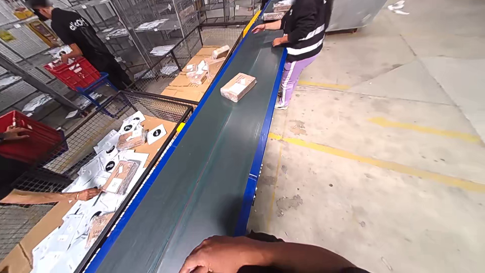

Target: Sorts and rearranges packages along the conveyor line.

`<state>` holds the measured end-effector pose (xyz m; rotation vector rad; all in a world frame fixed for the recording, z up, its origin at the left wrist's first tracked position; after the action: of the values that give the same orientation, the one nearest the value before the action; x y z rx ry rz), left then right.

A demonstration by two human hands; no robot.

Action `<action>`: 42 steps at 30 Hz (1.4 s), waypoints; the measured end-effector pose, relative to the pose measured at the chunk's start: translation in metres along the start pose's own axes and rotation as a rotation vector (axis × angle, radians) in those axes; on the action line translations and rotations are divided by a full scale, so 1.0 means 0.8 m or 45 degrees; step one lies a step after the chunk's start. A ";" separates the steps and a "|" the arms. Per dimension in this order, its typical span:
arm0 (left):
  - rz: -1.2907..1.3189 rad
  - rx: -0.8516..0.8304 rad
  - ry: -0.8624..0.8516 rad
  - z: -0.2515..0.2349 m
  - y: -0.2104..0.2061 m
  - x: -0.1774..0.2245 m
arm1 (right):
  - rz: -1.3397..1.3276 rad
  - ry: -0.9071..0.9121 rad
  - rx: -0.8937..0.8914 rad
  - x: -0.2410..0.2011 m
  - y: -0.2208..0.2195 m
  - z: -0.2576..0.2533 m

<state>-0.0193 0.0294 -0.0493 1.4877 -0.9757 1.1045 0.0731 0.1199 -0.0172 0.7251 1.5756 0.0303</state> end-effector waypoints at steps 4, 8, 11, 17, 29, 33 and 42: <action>-0.006 -0.018 -0.015 -0.002 -0.002 0.004 | -0.001 -0.006 -0.015 0.001 0.001 0.002; 0.009 -0.032 -0.024 -0.003 -0.003 0.000 | -0.017 0.007 -0.015 0.003 0.003 0.001; -0.012 -0.028 -0.007 -0.005 -0.004 -0.001 | -0.014 0.008 -0.024 0.005 0.004 0.001; -0.076 -0.068 0.004 -0.004 -0.004 0.000 | -0.016 -0.028 -0.110 0.008 0.008 0.003; -0.051 -0.098 0.351 0.018 0.012 -0.025 | -0.940 -0.760 1.130 0.202 0.101 0.069; 0.030 -0.060 0.379 0.031 0.017 -0.033 | -0.782 -0.927 1.800 0.283 0.166 0.113; 0.134 -0.025 0.434 0.040 0.030 -0.040 | -0.821 -1.038 2.172 0.371 0.202 0.002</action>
<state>-0.0452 -0.0049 -0.0770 1.1919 -0.8287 1.3675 0.1553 0.3840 -0.2111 1.1677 0.6417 -1.9958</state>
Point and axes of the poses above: each hand's wrist, its own z-axis away from the middle knuckle, its own y-axis out of the back of the hand, x = y × z, the point moved 4 cm from there along -z, towards the middle knuckle, and after that the axes turned 8 degrees about x, right-handed, at the moved point
